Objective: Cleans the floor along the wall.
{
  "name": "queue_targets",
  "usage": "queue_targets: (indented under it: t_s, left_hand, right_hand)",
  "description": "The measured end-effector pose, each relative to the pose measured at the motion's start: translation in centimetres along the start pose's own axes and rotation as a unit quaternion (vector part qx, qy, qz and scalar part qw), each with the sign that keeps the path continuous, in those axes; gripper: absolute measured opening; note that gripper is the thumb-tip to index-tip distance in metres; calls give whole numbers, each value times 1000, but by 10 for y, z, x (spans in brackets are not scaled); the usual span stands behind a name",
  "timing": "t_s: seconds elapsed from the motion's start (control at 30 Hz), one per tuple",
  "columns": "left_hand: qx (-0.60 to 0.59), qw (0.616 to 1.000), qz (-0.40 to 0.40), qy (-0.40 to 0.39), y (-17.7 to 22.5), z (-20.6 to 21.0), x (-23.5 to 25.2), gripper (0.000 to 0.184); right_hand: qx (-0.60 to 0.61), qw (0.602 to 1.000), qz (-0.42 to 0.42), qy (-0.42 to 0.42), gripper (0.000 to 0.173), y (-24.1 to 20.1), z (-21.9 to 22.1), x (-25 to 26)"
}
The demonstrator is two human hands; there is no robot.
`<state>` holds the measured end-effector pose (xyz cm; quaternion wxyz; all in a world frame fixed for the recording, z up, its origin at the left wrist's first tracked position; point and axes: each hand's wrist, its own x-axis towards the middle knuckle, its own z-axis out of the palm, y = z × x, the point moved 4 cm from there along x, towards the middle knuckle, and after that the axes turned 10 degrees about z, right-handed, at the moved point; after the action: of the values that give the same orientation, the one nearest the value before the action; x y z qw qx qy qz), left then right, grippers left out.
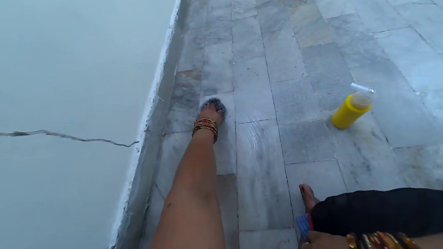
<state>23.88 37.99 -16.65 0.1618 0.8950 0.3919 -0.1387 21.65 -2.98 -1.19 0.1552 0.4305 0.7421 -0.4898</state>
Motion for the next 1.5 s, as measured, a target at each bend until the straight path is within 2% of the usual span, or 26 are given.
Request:
queue_targets:
  t_s: [0.1,0.3,0.4,0.57,0.7,0.8,0.9,1.07,1.3,1.5]
  left_hand:
    - [-11,1000,-2,6,13,6,-15,62]
    - [9,997,60,-42,70,36,-69,62]
    - [21,995,62,-70,97,50,-105,65]
    - [32,992,64,-103,117,77,-163,65]
    - [41,985,70,-155,121,91,-216,64]
    - [45,983,82,-160,121,106,-252,66]
    - [36,981,99,-162,125,111,-268,65]
    - [61,978,109,-170,137,106,-236,61]
    - [64,982,149,-96,167,78,-124,60]
    - [65,987,130,-65,182,52,-42,61]
  right_hand:
    - [-3,1000,9,-13,52,3,-1,5]
    - [-10,996,69,-48,46,2,-8,9]
    - [-6,993,117,-35,47,6,-9,7]
    - [-24,983,180,-5,53,3,-9,-4]
    - [-44,981,188,5,54,-6,-3,-10]
    - [-60,985,164,3,54,-14,2,-11]
    - [-57,990,130,9,51,-22,3,-13]
    - [-65,993,93,9,46,-25,-1,-12]
    - [-51,998,42,21,41,-21,3,-16]
    - [-7,999,-1,43,49,-2,14,-3]
